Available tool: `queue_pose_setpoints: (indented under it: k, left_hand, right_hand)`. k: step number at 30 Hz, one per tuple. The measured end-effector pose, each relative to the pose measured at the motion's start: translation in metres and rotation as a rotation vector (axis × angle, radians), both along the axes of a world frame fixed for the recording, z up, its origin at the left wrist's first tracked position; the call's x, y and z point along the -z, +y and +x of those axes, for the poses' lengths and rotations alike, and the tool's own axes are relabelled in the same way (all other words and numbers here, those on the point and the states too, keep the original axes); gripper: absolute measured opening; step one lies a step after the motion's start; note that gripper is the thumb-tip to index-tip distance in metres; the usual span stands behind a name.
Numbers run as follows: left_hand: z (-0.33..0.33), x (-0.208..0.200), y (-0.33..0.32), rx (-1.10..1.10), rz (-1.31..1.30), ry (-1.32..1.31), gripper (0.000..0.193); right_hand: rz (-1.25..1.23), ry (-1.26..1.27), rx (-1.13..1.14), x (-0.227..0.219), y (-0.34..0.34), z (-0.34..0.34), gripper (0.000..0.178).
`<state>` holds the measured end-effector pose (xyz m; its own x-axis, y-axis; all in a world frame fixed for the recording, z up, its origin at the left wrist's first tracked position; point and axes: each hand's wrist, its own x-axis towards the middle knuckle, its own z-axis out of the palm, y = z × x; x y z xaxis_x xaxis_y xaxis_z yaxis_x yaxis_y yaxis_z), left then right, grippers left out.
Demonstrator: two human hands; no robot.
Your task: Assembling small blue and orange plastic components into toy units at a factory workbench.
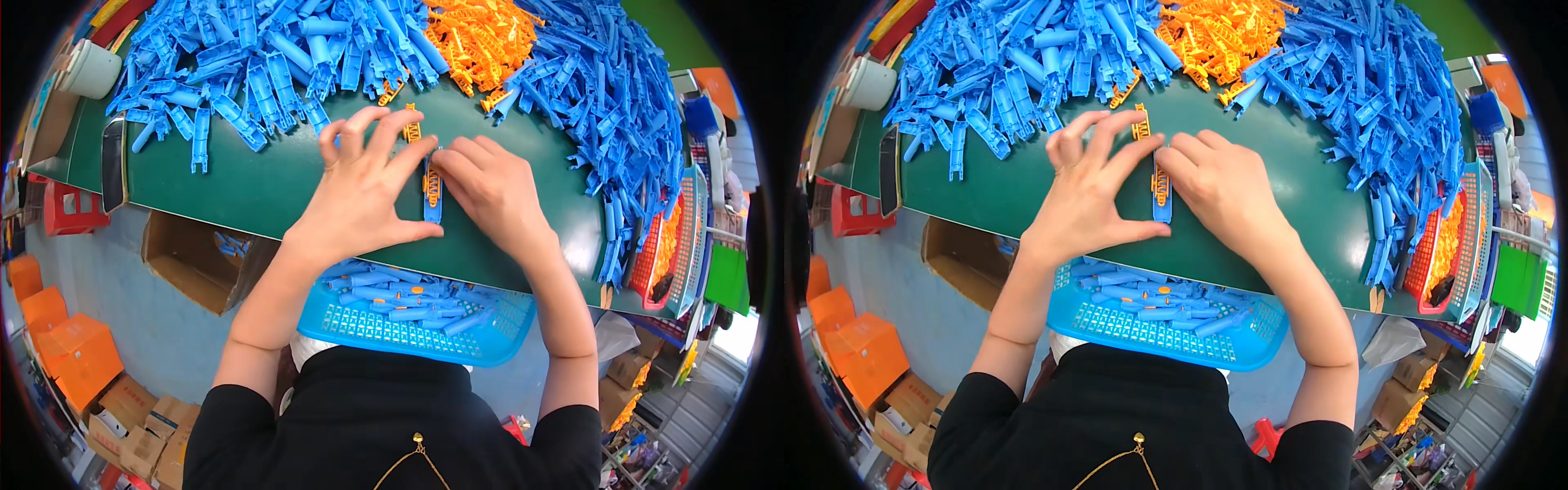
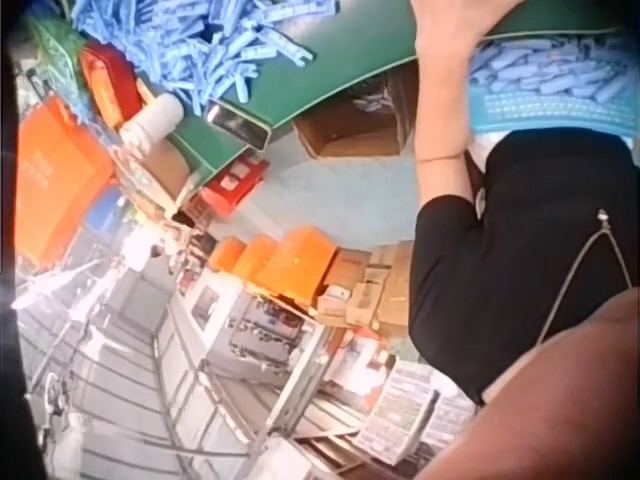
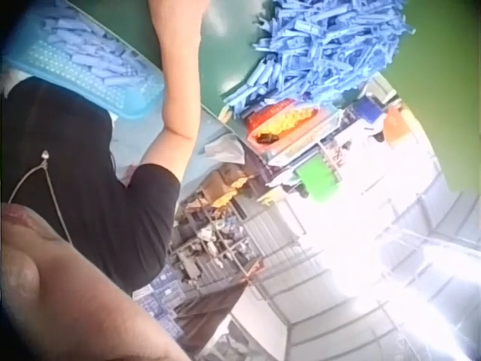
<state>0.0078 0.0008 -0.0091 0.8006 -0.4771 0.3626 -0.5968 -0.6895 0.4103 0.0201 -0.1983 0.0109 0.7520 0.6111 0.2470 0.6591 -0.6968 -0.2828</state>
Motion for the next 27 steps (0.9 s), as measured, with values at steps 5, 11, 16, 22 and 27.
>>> queue_pose_setpoints:
  k: [5,11,16,22,27]
  left_hand:
    - [0.004,-0.021,0.042,-0.333,0.042,-0.163,0.058]
    - [-0.017,0.004,0.039,-0.289,0.194,-0.148,0.035]
    - [-0.031,0.000,0.040,-0.165,-0.019,-0.022,0.037]
    - [-0.021,0.009,0.058,-0.329,0.111,-0.135,0.036]
    - [-0.039,0.009,0.041,-0.170,0.003,-0.067,0.034]
  right_hand:
    - [-0.169,-0.044,-0.012,-0.016,-0.003,-0.003,0.012]
    - [0.213,-0.019,0.120,-0.015,0.019,0.027,0.010]
    - [0.239,0.009,0.120,0.016,0.029,0.049,0.009]
    - [0.230,-0.065,0.109,0.021,0.026,0.047,0.008]
    - [0.234,-0.001,0.027,0.018,0.020,0.044,0.007]
